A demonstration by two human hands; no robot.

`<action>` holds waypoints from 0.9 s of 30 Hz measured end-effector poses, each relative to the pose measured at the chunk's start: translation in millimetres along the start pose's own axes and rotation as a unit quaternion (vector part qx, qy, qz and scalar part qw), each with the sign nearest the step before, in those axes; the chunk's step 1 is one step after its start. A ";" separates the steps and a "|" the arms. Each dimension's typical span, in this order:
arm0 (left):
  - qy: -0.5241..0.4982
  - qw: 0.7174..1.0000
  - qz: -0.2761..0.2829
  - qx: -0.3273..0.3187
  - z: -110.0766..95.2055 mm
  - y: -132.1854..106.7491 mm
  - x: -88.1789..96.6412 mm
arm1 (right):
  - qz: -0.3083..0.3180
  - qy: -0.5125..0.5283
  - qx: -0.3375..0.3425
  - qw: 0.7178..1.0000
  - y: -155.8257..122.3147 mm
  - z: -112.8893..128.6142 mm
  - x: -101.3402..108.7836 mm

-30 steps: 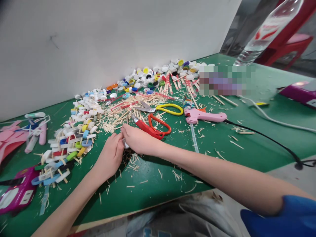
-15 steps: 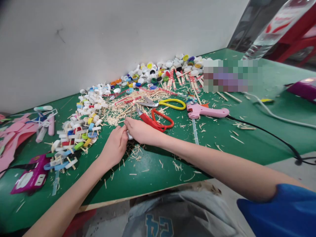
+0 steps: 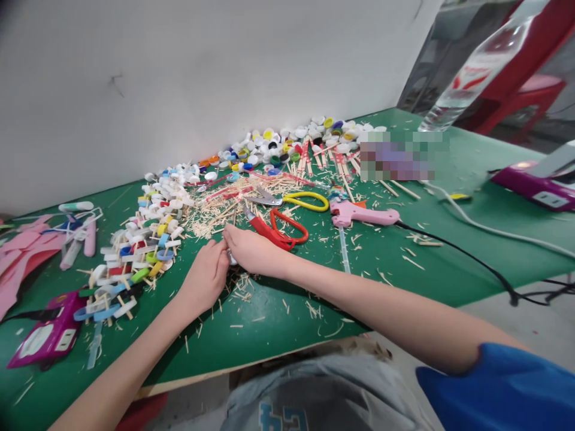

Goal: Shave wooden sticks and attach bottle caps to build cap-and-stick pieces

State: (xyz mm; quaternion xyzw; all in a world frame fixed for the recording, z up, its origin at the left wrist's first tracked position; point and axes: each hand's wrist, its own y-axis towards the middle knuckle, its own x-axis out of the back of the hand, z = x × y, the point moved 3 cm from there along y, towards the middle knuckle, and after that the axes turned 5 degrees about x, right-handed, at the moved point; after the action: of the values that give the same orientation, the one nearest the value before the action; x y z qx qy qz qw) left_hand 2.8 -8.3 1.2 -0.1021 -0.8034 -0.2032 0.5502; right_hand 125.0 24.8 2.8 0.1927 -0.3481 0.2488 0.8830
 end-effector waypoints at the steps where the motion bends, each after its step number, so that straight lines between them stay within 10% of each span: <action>1: 0.002 1.000 -0.003 0.002 0.0 -0.1 0.0 | 0.000 -0.004 0.002 1.000 -0.5 -0.3 -0.5; 27: 0.093 0.992 -0.065 -0.048 -11.0 -6.3 6.2 | -0.017 0.000 -0.026 1.000 -9.4 1.0 8.8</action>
State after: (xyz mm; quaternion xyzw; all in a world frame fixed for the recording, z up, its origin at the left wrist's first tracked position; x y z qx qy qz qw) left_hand 7.3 -19.1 9.1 -0.0563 -0.7434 -0.2854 0.6023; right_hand 135.5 19.5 8.1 0.1761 -0.3508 0.2244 0.8919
